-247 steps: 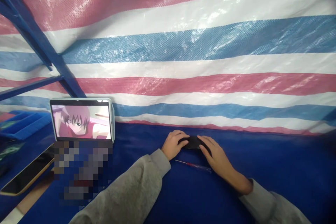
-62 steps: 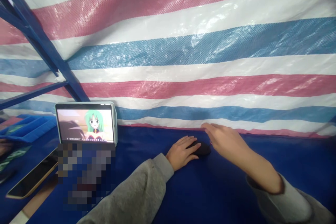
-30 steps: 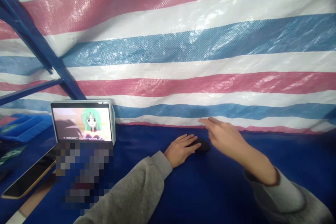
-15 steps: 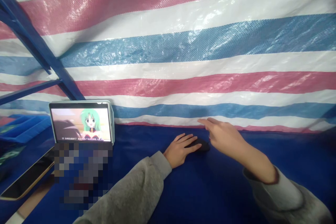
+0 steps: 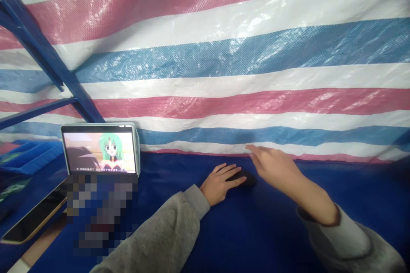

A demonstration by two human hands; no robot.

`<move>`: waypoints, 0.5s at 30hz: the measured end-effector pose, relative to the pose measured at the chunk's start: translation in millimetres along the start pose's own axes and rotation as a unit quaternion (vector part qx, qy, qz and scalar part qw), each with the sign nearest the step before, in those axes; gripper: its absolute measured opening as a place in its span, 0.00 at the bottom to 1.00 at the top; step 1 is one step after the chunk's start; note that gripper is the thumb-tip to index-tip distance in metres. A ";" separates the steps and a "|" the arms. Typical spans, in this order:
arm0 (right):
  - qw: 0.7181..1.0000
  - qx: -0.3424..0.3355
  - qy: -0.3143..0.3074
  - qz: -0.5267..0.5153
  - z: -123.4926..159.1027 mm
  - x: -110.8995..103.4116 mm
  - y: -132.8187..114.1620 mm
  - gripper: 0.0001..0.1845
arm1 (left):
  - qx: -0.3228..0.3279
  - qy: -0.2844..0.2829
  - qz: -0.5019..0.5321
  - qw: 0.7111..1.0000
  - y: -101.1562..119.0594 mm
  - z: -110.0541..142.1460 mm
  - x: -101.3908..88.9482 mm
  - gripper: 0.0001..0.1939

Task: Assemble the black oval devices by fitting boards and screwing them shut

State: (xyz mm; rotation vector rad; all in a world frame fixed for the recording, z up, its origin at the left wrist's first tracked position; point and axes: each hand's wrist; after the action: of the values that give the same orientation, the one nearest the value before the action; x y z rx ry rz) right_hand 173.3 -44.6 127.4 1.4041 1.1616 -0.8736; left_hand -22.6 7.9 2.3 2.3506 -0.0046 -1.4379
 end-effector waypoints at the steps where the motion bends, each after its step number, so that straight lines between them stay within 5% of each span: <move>1: 1.000 0.003 -0.012 0.005 -0.7 0.7 1.5 0.25 | -0.002 -0.001 0.000 1.000 0.2 -0.2 -0.2 0.28; 15: 0.995 -0.077 0.013 -0.063 5.4 -6.0 -3.8 0.31 | 0.005 0.000 -0.008 1.000 -0.2 -0.6 0.5 0.28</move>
State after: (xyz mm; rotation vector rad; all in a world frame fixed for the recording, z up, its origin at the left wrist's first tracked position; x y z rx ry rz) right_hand 168.6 -51.2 131.1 1.2309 1.3206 -0.8377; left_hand -22.0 8.2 2.0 2.3638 0.0061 -1.4494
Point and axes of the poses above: each hand's wrist, its own z-axis away from the middle knuckle, its own x-axis out of the palm, y = z × x, and after that the axes turned 13 degrees about z, right-handed
